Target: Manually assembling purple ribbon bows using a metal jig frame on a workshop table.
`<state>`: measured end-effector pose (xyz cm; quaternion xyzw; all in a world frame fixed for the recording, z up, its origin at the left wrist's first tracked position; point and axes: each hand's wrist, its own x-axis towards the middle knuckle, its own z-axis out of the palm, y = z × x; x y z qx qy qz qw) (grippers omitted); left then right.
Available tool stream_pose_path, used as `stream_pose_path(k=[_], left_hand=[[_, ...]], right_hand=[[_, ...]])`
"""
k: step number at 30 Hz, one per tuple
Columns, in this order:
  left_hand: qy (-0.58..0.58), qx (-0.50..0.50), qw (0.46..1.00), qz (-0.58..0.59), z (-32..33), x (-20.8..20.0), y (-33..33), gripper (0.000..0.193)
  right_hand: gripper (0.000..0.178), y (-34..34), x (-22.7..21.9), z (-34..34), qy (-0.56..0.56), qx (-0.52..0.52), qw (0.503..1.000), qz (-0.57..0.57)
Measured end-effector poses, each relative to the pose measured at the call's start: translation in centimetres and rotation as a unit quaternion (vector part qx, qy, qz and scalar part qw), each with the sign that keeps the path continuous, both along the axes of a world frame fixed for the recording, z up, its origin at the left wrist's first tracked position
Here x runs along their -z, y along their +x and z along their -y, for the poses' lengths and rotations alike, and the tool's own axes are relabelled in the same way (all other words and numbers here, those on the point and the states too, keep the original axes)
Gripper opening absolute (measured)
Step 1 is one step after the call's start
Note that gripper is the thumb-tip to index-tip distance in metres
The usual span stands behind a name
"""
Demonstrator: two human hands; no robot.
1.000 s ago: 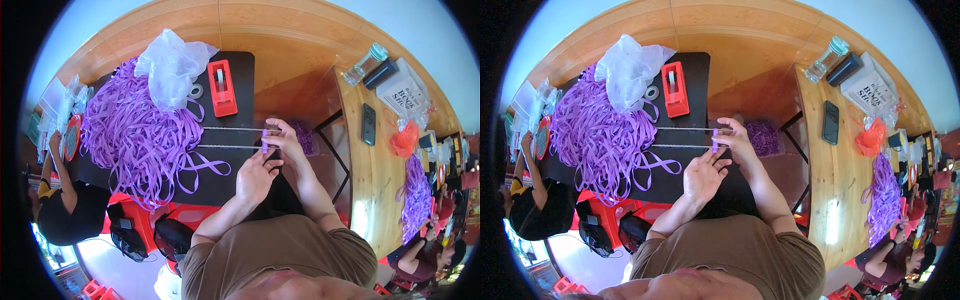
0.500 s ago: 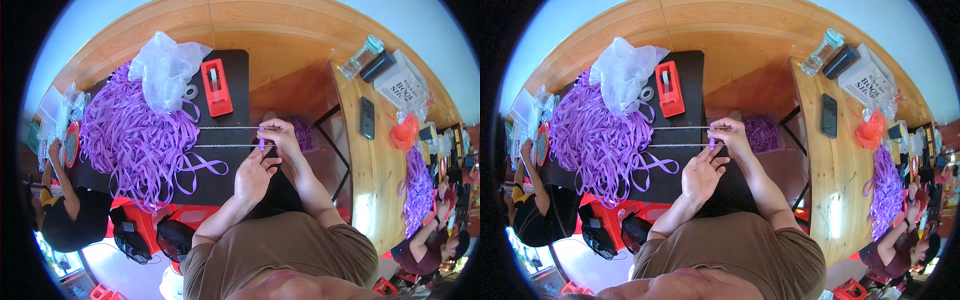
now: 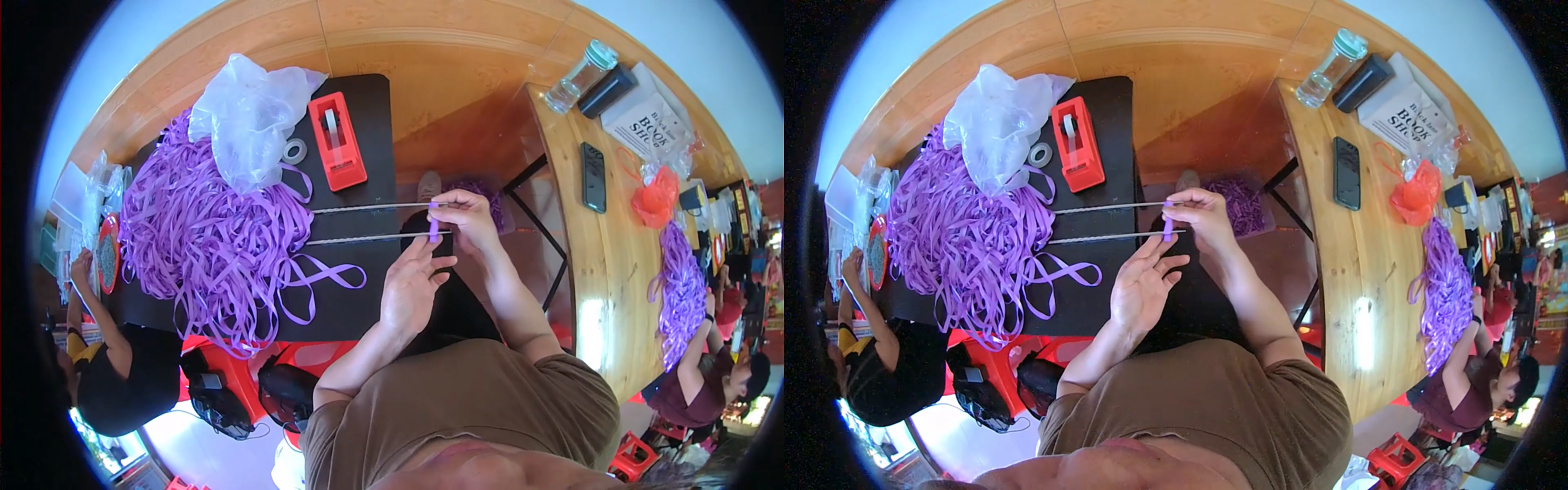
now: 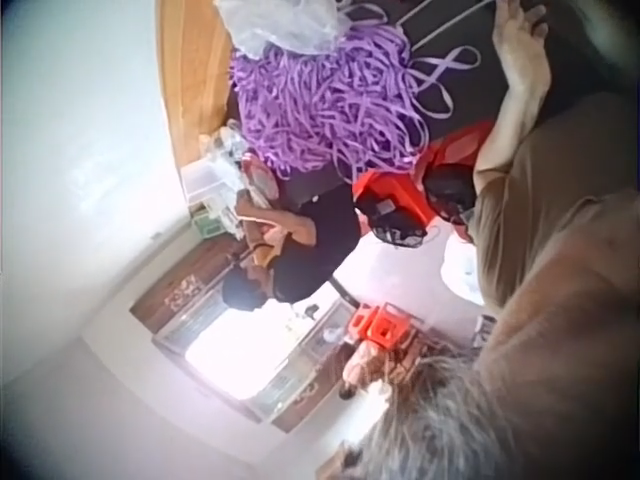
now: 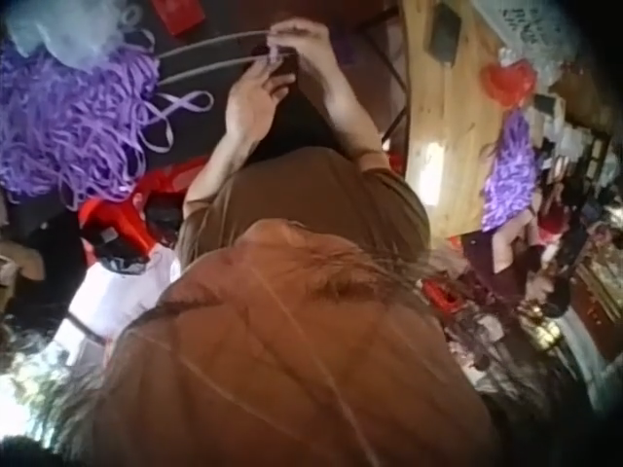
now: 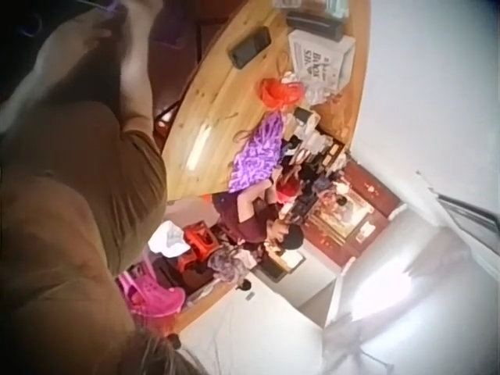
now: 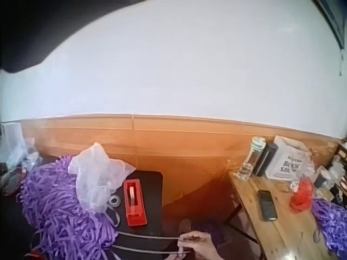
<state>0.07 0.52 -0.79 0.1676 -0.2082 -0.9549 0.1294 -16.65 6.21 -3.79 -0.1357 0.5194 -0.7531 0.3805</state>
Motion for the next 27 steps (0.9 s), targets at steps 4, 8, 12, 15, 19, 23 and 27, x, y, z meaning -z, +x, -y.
stream_pose_path(k=[4,8,12,15,19,23,27], left_hand=[[-0.041,-0.002,0.999,0.026,-0.2,-0.5,0.1,0.049],[-0.030,0.010,0.999,0.036,-0.1,-0.6,0.2,0.052],[-0.063,0.034,0.996,0.051,-1.0,-1.3,0.9,0.051],[-0.179,-0.019,0.982,0.050,-2.0,-3.3,2.5,0.052],[-0.553,-0.304,0.765,-0.130,0.8,-8.5,5.5,0.035],[-0.684,-0.354,0.580,-0.267,3.7,-16.1,9.2,0.039],[-0.607,-0.403,0.497,-0.472,4.2,-18.5,10.4,0.056]], right_hand=[[0.014,-0.7,-0.4,-0.5,-0.004,-0.026,0.999,-0.042],[0.017,-1.1,-1.0,0.1,0.032,-0.089,0.995,-0.028],[0.021,-0.7,-0.7,0.4,0.045,-0.083,0.996,-0.008],[0.014,0.2,0.3,0.6,0.002,-0.078,0.997,-0.003],[0.011,0.0,0.2,0.2,-0.027,-0.062,0.998,0.009],[0.009,-1.5,0.7,-1.7,-0.026,-0.054,0.998,0.009],[0.009,-2.9,-0.2,-3.3,-0.008,0.012,1.000,-0.014]])
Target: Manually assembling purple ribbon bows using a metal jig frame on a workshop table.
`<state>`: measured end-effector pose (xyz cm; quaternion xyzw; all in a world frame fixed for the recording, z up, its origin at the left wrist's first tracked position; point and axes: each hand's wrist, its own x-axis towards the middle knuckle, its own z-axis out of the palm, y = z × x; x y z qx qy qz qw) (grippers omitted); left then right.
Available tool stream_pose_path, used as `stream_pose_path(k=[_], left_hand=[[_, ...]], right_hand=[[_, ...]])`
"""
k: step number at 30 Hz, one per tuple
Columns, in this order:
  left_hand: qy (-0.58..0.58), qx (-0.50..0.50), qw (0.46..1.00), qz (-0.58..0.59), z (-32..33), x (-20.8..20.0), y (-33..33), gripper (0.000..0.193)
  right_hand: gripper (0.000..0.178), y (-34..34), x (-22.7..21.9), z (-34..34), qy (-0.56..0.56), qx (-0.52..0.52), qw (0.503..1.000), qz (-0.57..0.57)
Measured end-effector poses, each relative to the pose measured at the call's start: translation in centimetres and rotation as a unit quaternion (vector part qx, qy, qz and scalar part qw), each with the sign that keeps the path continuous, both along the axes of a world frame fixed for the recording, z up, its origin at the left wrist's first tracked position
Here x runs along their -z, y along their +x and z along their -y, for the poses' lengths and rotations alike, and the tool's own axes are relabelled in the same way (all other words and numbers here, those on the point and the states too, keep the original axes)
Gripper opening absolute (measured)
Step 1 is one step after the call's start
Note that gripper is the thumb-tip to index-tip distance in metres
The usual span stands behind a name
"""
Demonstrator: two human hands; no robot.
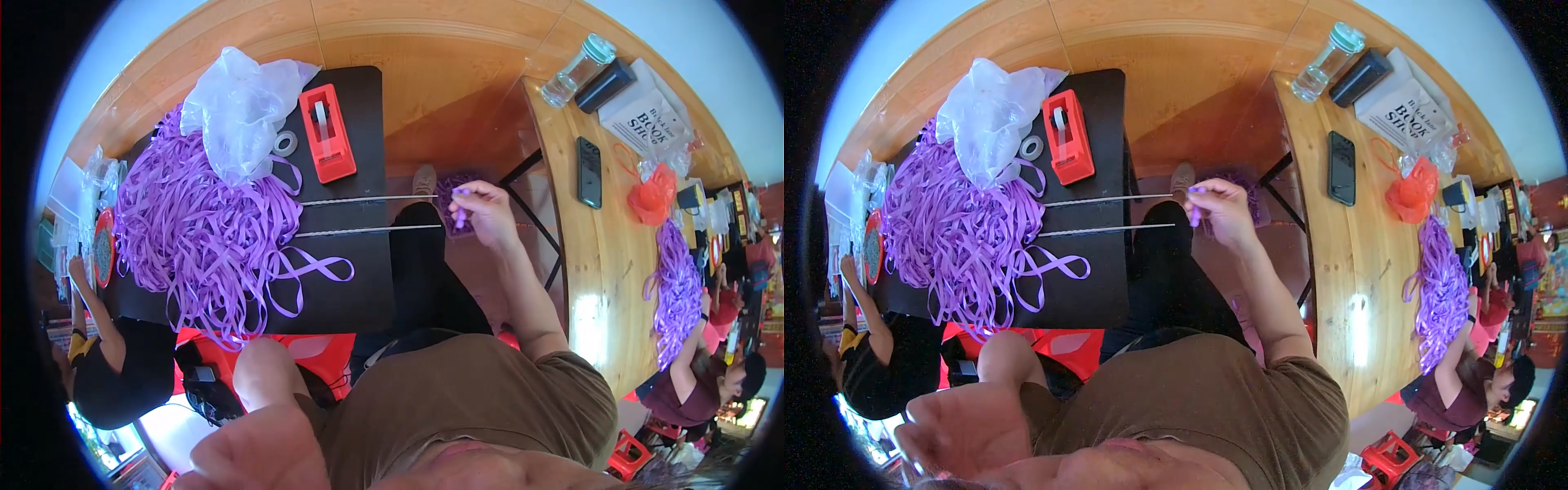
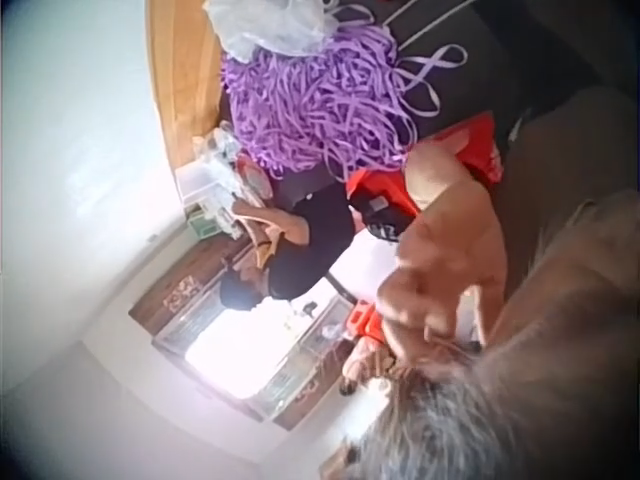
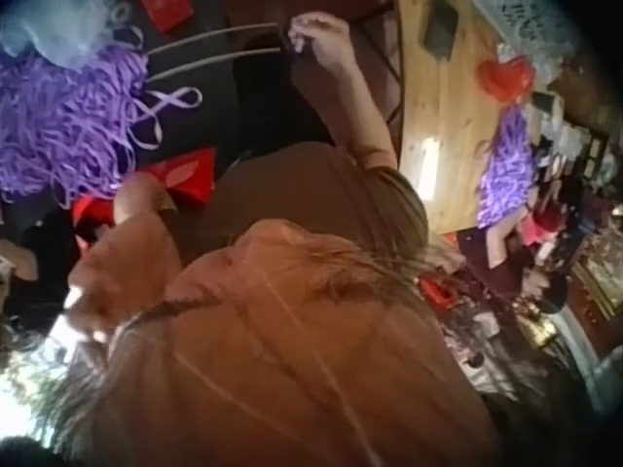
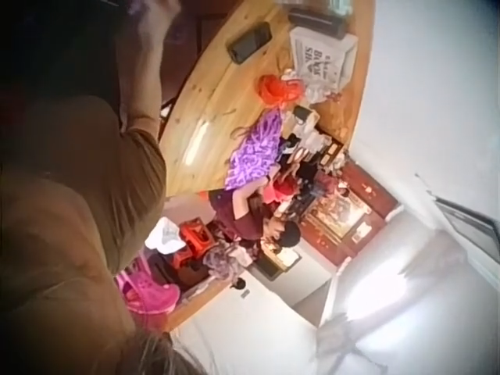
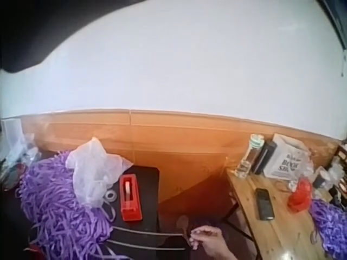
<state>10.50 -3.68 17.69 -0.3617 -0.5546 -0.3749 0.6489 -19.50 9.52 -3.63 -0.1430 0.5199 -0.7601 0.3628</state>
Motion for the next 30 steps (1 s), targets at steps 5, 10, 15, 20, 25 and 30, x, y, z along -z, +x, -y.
stream_pose_path(k=[5,10,15,20,25,30], left_hand=[[0.094,0.080,0.974,-0.192,-1.7,-1.3,-3.3,0.046],[0.067,0.005,0.992,0.111,-1.4,0.0,-2.8,0.028],[0.190,-0.060,0.838,0.508,-2.1,5.1,-5.1,0.014],[0.256,0.113,0.739,0.613,-3.9,13.3,-9.8,0.031],[0.150,0.140,0.743,0.637,-3.1,13.1,-9.7,0.037],[0.156,0.186,0.729,0.640,-2.3,13.8,-9.2,0.032]], right_hand=[[0.010,-2.4,0.9,-3.5,0.030,0.033,0.999,0.030],[0.014,-1.1,-0.1,-4.9,0.080,0.042,0.996,0.014],[0.025,3.4,-3.7,-4.0,0.042,-0.048,0.994,-0.088],[0.052,6.9,-7.1,-4.3,0.017,-0.157,0.986,-0.049],[0.057,7.7,-7.6,-4.7,-0.016,-0.175,0.983,-0.045],[0.055,8.2,-7.5,-4.8,-0.037,-0.195,0.980,-0.019]])
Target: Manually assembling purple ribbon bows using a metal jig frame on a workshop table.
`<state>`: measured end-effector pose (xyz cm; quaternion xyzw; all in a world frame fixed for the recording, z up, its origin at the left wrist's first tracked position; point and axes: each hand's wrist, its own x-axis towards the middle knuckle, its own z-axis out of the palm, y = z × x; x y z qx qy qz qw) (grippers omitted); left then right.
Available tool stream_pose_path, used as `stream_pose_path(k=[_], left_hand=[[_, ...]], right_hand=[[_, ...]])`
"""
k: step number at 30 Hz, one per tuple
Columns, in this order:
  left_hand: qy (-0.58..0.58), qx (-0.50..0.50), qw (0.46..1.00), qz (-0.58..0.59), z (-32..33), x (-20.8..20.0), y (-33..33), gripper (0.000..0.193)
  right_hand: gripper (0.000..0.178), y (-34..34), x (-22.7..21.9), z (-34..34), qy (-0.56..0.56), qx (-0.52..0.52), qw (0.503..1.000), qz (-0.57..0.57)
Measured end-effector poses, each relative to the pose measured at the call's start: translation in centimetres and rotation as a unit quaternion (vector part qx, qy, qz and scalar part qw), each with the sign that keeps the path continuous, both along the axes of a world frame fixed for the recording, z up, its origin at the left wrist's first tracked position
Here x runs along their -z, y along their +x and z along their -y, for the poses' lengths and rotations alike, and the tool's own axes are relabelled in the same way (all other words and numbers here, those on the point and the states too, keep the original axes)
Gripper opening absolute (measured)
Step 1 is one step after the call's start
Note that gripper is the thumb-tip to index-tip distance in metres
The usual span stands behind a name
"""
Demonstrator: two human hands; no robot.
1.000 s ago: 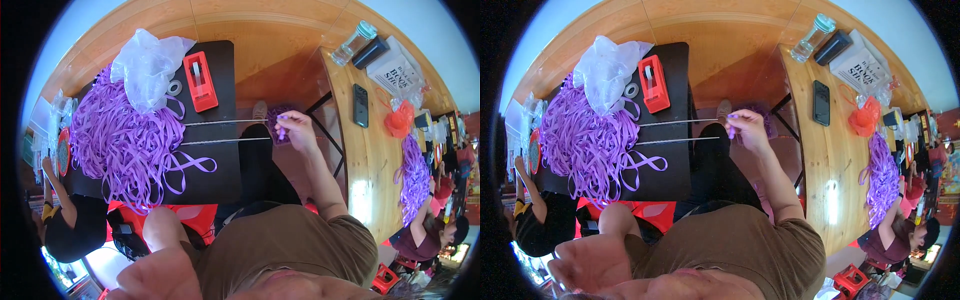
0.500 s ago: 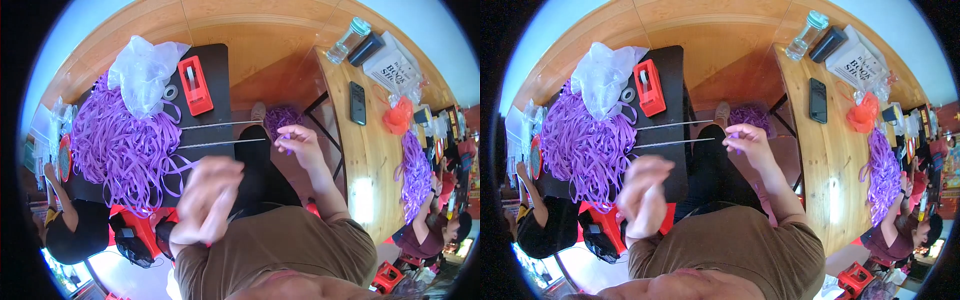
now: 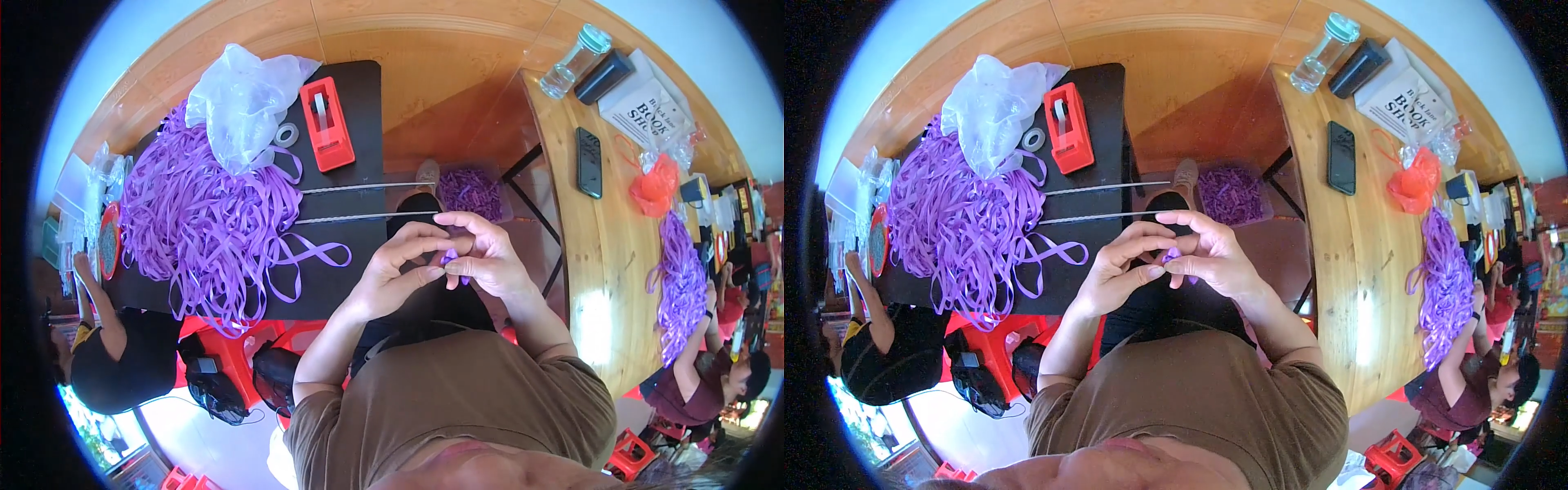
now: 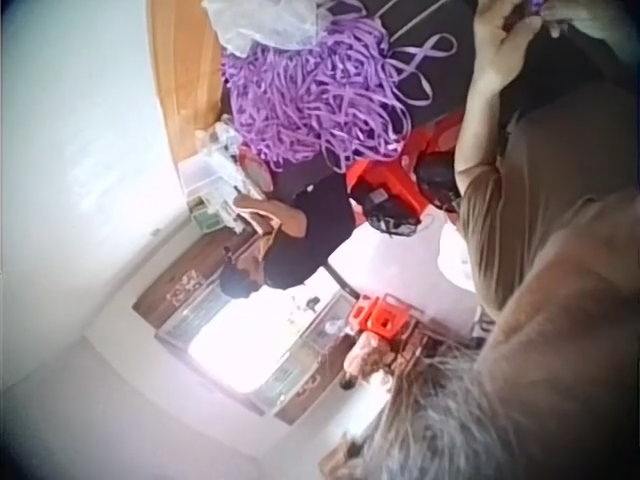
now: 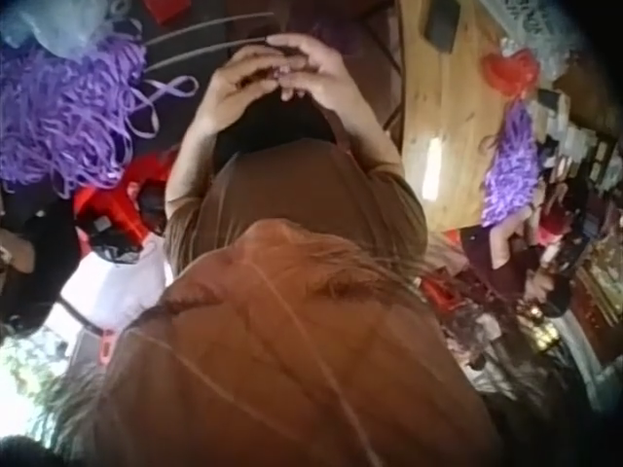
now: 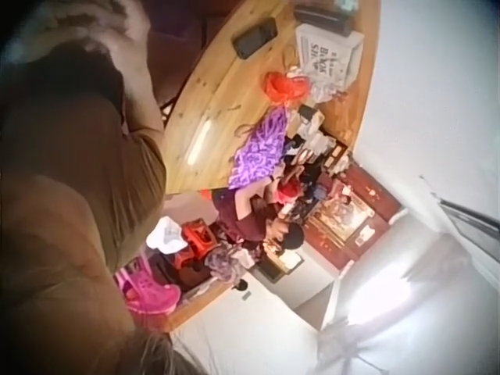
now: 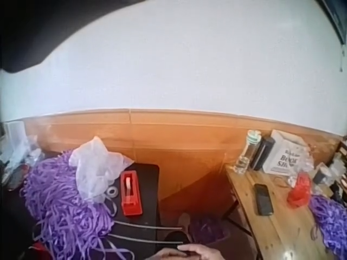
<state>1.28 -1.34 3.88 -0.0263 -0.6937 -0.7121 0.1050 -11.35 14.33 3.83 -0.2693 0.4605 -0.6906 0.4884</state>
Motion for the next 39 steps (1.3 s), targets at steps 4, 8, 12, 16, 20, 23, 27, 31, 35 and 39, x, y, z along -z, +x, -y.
stream_pose_path(k=[4,8,12,16,20,23,27,31,35,39], left_hand=[[-0.008,-0.002,1.000,-0.007,0.5,0.8,0.1,0.028],[-0.061,-0.028,0.997,-0.027,0.3,0.2,0.3,0.029],[-0.087,-0.056,0.994,-0.046,-0.2,0.2,0.3,0.034],[-0.059,-0.083,0.994,-0.030,-0.1,0.7,0.6,0.027],[-0.040,-0.093,0.994,-0.032,0.2,1.1,0.7,0.021],[0.075,-0.075,0.994,-0.011,0.1,1.3,0.8,0.019],[0.205,-0.062,0.976,-0.033,-0.2,2.1,0.5,0.017],[0.310,-0.054,0.949,-0.018,-0.3,2.4,0.5,0.017],[0.381,-0.055,0.923,0.003,-0.4,3.0,0.5,0.016],[0.412,-0.058,0.909,0.022,-0.7,2.8,0.4,0.014]], right_hand=[[0.053,0.3,-0.1,0.2,-0.036,0.000,0.999,0.021],[0.050,0.5,-0.3,0.1,-0.010,-0.014,0.999,0.042],[0.045,0.7,0.1,0.1,-0.002,0.001,0.999,0.041],[0.041,1.1,0.1,0.3,-0.011,0.012,0.998,0.068],[0.035,0.7,0.9,-0.5,0.009,0.027,0.996,0.079],[0.028,0.8,0.8,-0.9,0.025,0.047,0.999,0.000],[0.018,1.0,0.7,-1.1,0.019,0.069,0.997,-0.040],[0.017,1.0,0.6,-1.4,0.002,0.075,0.996,-0.045],[0.018,1.0,0.5,-1.6,-0.011,0.082,0.995,-0.055],[0.022,1.1,0.8,-1.8,-0.027,0.116,0.991,-0.067]])
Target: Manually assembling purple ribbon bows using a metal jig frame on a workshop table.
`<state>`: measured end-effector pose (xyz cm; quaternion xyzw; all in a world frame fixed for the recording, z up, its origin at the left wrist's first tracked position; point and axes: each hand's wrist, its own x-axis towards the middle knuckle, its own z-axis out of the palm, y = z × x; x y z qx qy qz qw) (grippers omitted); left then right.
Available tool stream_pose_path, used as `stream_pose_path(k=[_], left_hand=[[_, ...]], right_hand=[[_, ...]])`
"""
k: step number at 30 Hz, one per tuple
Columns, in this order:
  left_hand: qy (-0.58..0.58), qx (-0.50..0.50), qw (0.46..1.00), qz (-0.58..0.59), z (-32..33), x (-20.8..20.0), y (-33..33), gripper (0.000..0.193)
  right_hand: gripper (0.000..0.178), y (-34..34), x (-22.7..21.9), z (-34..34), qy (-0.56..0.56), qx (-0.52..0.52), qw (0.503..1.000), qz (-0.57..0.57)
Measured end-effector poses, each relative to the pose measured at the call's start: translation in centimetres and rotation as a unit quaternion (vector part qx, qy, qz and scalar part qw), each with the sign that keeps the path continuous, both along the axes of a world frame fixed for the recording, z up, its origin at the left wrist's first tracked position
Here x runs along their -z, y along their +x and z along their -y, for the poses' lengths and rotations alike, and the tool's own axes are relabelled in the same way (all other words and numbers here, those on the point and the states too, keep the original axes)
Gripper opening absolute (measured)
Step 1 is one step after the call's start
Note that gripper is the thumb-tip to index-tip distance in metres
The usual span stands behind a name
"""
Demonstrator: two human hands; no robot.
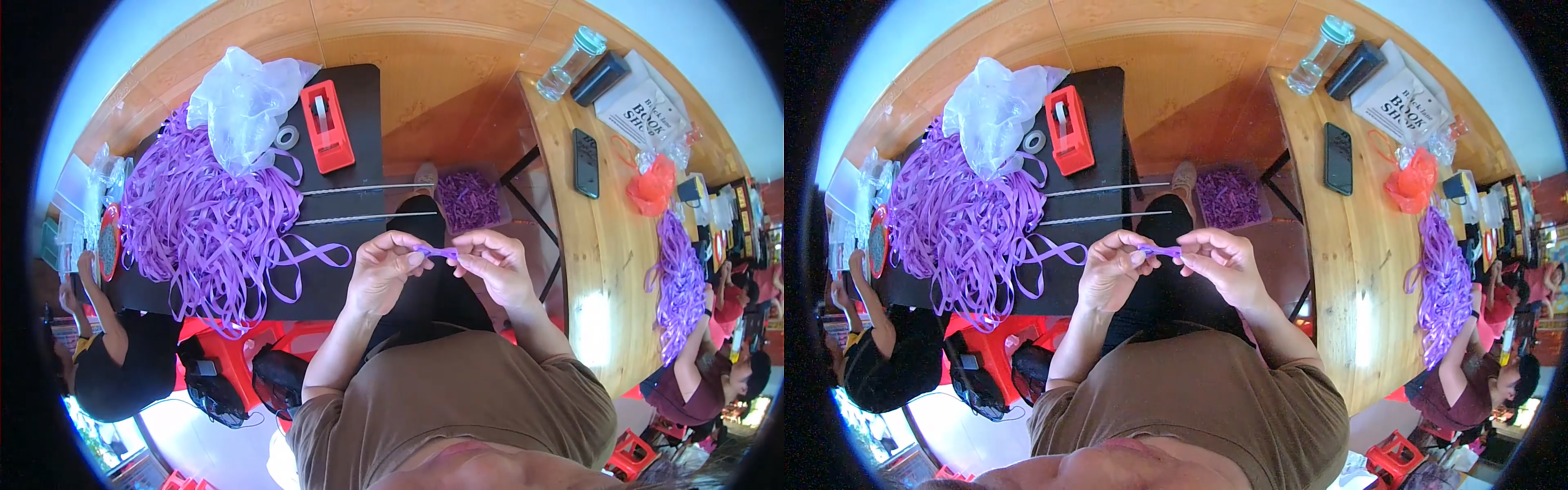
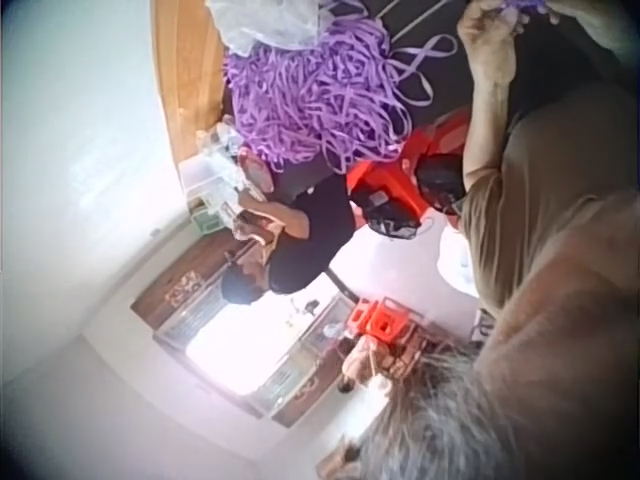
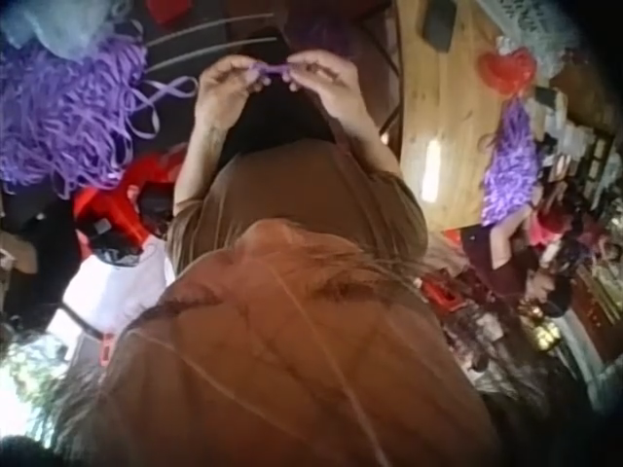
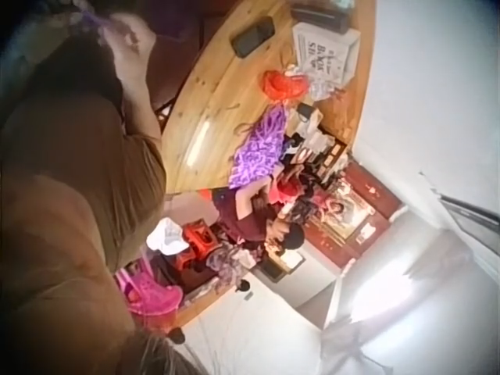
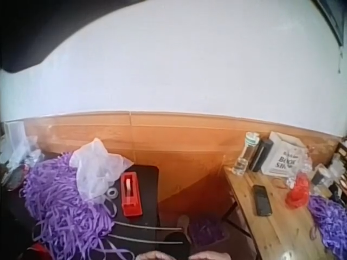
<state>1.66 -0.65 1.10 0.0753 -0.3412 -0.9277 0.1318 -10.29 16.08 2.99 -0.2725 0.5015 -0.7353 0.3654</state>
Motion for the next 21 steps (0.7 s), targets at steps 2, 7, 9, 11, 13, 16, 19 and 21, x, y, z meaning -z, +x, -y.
stream_pose_path(k=[2,7,9,11,13,16,19,21], left_hand=[[0.039,-0.019,0.999,0.019,-0.2,-0.3,0.0,0.018],[0.057,-0.021,0.998,0.009,-0.4,1.0,0.0,0.021],[0.062,-0.019,0.998,0.011,-0.4,1.1,0.0,0.021],[0.072,-0.016,0.997,0.029,-0.3,1.0,0.0,0.020],[0.072,-0.025,0.997,0.031,-0.5,0.7,-0.1,0.021],[0.065,-0.033,0.997,0.034,-0.5,0.6,-0.1,0.022],[0.049,-0.035,0.998,0.035,-0.6,0.7,-0.2,0.021],[0.041,-0.039,0.998,0.037,-0.6,1.0,-0.3,0.021]], right_hand=[[0.023,0.1,0.2,0.0,-0.009,0.015,1.000,-0.019],[0.022,0.3,0.2,0.0,-0.009,0.035,0.998,-0.045],[0.020,0.4,0.1,0.0,-0.003,0.055,0.997,-0.052],[0.021,0.2,0.3,-0.2,0.000,0.047,0.997,-0.059],[0.021,0.1,0.4,-0.2,0.003,0.040,0.997,-0.065],[0.020,0.1,0.6,-0.2,0.009,0.043,0.997,-0.064],[0.023,0.2,0.7,-0.2,0.004,0.037,0.997,-0.074],[0.027,0.3,0.5,0.0,0.019,0.041,0.997,-0.066]])
